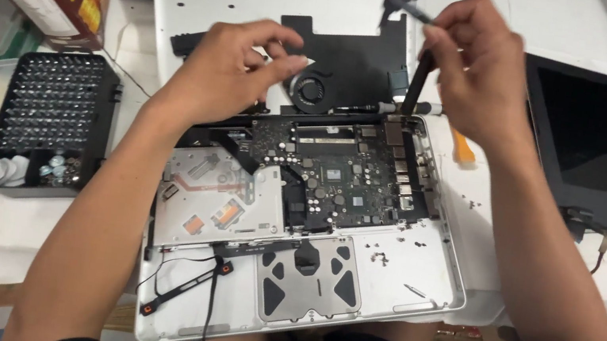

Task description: Cleaning a laptop chassis, installing a motherboard, connecting internal ribbon cables, and securing components with a screwdriver.

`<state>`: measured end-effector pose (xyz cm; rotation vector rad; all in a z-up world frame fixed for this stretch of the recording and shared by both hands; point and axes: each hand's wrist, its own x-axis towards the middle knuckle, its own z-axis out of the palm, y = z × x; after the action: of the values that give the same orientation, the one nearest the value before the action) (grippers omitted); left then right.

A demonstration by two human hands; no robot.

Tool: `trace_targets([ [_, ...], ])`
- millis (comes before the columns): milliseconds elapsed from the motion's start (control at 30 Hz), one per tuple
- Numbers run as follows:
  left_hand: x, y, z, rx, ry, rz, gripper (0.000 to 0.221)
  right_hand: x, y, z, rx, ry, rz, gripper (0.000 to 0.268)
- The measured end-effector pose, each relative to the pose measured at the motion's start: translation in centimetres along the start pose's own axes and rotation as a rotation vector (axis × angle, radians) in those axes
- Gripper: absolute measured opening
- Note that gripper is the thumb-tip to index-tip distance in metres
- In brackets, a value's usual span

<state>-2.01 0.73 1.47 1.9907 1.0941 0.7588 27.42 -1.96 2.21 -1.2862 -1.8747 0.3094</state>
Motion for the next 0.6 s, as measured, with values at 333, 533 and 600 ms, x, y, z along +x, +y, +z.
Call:
trace_targets([
  [333,-0.5,0.6,1.6,0.031,0.025,0.244,0.026,-2.7,-1.7,1.3,0.007,-0.118,-0.171,0.005],
  [533,-0.8,1.2,2.4,0.067,-0.054,0.191,0.012,-3.4,-2.4,1.2,-0.024,-0.117,-0.201,0.006],
  [600,-0.7,0.5,2.7,0.097,-0.022,0.291,0.015,-3.6,-2.3,1.5,0.013,-0.083,-0.282,0.005],
])
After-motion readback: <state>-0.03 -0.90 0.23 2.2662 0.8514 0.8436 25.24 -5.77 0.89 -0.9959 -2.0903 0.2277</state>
